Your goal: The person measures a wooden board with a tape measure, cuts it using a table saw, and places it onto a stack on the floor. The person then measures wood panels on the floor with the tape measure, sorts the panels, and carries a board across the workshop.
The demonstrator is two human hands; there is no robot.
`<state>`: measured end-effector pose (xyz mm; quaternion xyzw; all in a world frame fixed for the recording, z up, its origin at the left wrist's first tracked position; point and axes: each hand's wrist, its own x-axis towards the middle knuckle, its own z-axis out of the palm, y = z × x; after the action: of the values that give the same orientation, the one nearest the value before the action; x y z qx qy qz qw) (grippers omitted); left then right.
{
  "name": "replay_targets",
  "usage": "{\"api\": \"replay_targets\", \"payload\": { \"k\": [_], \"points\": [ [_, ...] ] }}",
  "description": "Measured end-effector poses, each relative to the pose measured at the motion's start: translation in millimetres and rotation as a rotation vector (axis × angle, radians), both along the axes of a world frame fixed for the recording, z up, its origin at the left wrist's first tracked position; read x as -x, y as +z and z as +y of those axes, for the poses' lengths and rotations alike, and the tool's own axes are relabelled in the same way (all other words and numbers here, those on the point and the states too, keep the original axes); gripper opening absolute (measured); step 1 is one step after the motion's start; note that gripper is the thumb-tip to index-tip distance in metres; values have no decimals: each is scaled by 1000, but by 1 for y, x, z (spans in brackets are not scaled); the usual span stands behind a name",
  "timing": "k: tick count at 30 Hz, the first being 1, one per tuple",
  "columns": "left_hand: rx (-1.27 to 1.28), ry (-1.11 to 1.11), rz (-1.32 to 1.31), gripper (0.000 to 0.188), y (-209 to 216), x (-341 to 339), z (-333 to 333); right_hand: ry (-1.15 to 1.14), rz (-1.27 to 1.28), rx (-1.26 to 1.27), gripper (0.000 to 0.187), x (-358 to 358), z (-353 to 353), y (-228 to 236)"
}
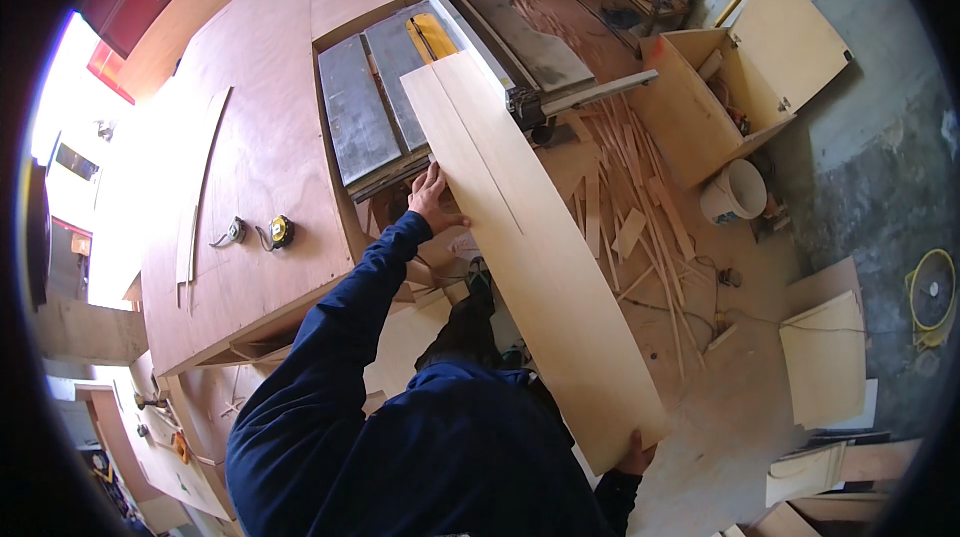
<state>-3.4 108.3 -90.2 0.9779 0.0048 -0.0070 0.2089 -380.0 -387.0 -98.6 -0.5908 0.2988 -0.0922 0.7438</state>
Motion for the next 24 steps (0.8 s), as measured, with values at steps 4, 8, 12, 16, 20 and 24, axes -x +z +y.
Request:
{"api": "replay_targets", "payload": {
  "k": [4, 8, 12, 16, 20, 24],
  "points": [
    [-10, -5, 82, 130, 7, -8, 4, 23, -16, -32, 64, -4, 2, -3],
    [5, -10, 111, 129, 6, -12, 8, 21, -3, -9, 64, -13, 9, 1],
    [-4, -10, 114, 128, 7, -18, 12, 9, -10, 4, 63, -15, 13, 0],
    [-2, -12, 127, 126, 8, -21, 16, -1, 5, 29, 60, -23, 21, 8],
    [13, 0, 133, 123, 9, -22, 17, 11, -8, -42, 57, -32, 30, 21],
    [25, -6, 129, 120, 13, -27, 18, -14, -15, -82, 56, -33, 34, 21]
  ]
}}
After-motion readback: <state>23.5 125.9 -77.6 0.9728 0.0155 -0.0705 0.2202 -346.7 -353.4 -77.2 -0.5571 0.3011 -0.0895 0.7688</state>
